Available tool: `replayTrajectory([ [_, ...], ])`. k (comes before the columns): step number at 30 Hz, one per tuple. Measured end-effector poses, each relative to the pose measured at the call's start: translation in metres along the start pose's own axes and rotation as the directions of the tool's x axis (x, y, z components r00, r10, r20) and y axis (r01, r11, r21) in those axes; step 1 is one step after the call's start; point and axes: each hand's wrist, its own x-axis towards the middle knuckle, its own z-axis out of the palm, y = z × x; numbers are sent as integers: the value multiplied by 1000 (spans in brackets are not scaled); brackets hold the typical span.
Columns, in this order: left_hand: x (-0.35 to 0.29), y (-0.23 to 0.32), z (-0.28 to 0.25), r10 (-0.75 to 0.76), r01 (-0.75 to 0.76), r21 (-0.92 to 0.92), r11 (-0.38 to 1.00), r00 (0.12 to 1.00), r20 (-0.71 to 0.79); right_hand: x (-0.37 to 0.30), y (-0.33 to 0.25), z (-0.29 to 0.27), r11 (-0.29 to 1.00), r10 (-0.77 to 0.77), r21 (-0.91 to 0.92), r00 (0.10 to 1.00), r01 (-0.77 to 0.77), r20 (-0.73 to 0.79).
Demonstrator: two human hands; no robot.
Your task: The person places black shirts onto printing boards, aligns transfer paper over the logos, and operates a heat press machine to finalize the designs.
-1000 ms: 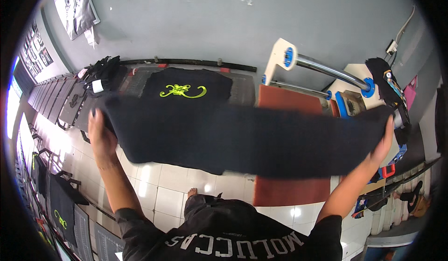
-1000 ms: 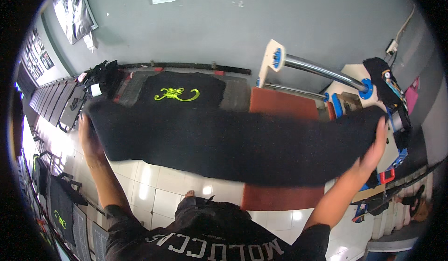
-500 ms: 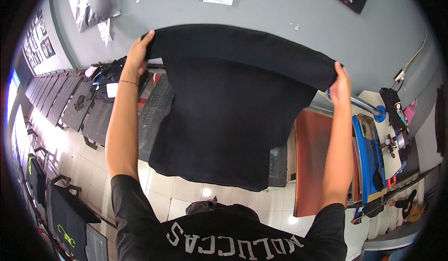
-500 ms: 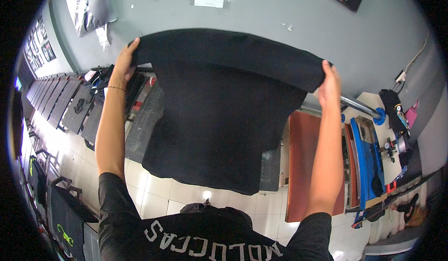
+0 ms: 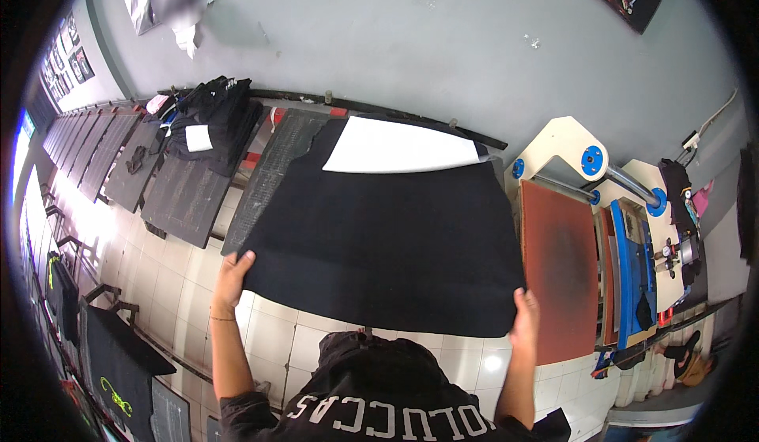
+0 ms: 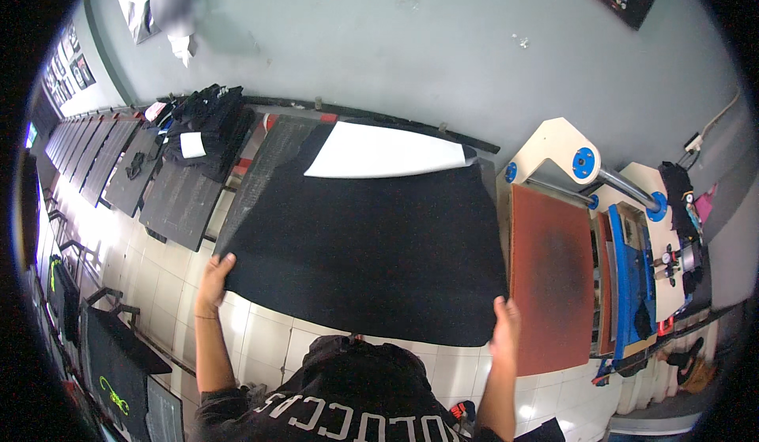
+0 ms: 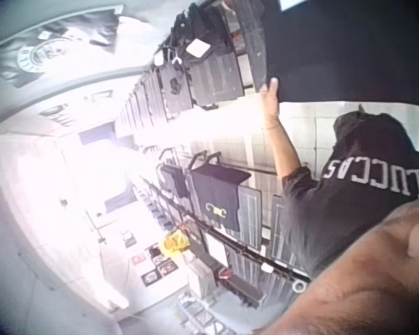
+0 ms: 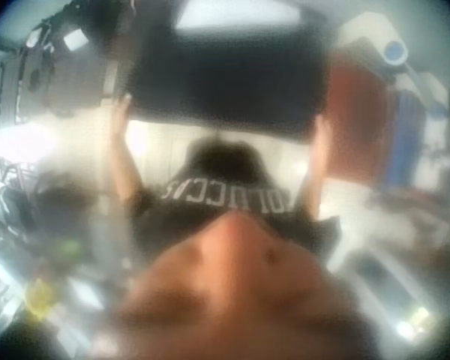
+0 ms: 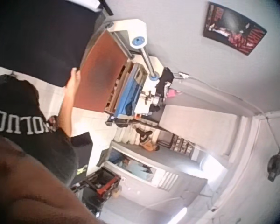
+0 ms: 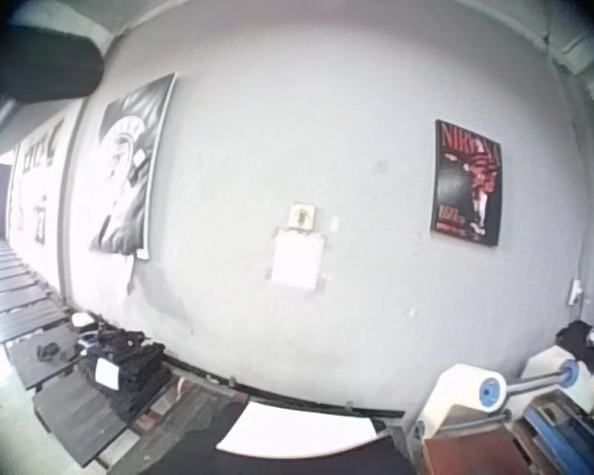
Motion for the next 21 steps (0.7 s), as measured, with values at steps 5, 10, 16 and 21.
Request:
replayTrajectory([
  [5, 6, -113, -32, -272, 269, 139, 953, 962, -1, 14, 154, -35, 989, 118, -91, 993, -120, -26],
  [10, 2, -146, -42, -377, 381, 167, 909, 924, -60, 19, 201, -44, 982, 146, -122, 989, -146, -12],
  [16, -6, -157, -55, -377, 376, 84, 923, 926, -11, 11, 192, -39, 974, 157, -165, 988, -156, -7],
  [21, -6, -173, -69, -396, 396, 65, 916, 918, -12, 2, 205, -44, 922, 169, -354, 986, -155, 9],
])
